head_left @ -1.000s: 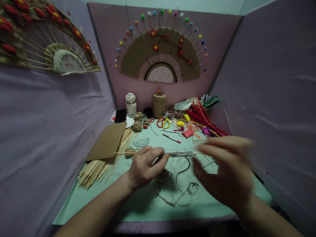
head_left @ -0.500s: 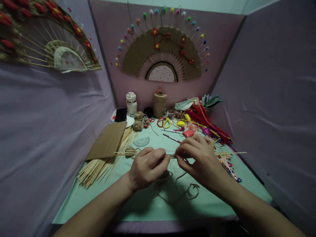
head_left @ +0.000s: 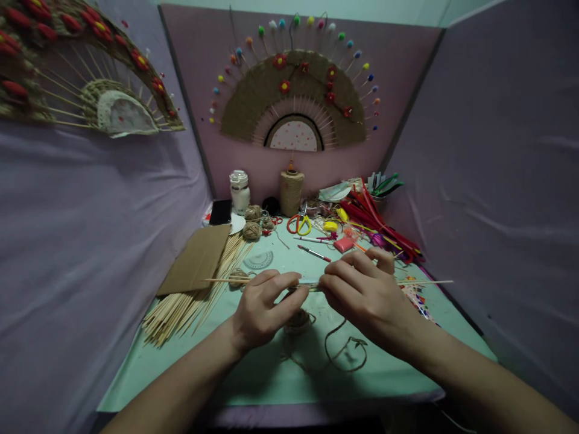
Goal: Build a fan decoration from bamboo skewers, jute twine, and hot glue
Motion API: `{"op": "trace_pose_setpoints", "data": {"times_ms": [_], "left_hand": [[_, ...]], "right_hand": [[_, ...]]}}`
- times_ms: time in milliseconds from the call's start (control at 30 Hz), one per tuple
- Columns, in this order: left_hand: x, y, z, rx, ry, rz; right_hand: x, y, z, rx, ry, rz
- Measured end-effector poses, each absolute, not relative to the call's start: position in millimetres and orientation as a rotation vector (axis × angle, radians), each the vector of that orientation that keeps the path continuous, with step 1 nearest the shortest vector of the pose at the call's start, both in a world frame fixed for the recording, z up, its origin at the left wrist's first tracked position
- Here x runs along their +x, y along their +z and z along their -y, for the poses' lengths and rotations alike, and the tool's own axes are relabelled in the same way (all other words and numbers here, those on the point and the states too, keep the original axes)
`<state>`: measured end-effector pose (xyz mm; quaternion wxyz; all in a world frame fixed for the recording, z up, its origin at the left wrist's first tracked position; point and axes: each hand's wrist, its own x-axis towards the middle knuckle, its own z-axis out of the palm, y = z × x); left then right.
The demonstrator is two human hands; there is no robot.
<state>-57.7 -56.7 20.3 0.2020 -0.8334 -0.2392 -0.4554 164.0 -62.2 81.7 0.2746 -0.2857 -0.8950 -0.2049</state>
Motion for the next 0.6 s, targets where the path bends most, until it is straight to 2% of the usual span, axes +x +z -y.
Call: {"op": "trace_pose_setpoints", "data": {"times_ms": [367,600], "left_hand": [[-52.0,28.9,59.4,-2.292,-1.3,0.695],[-57.2,33.0,65.1,-2.256,-1.198,0.867]], "right_hand": [[173.4,77.5,53.5,-0.608,-0.314,2.377],[171.2,69.9,53.1,-0.614,-0.33,2.329]]}}
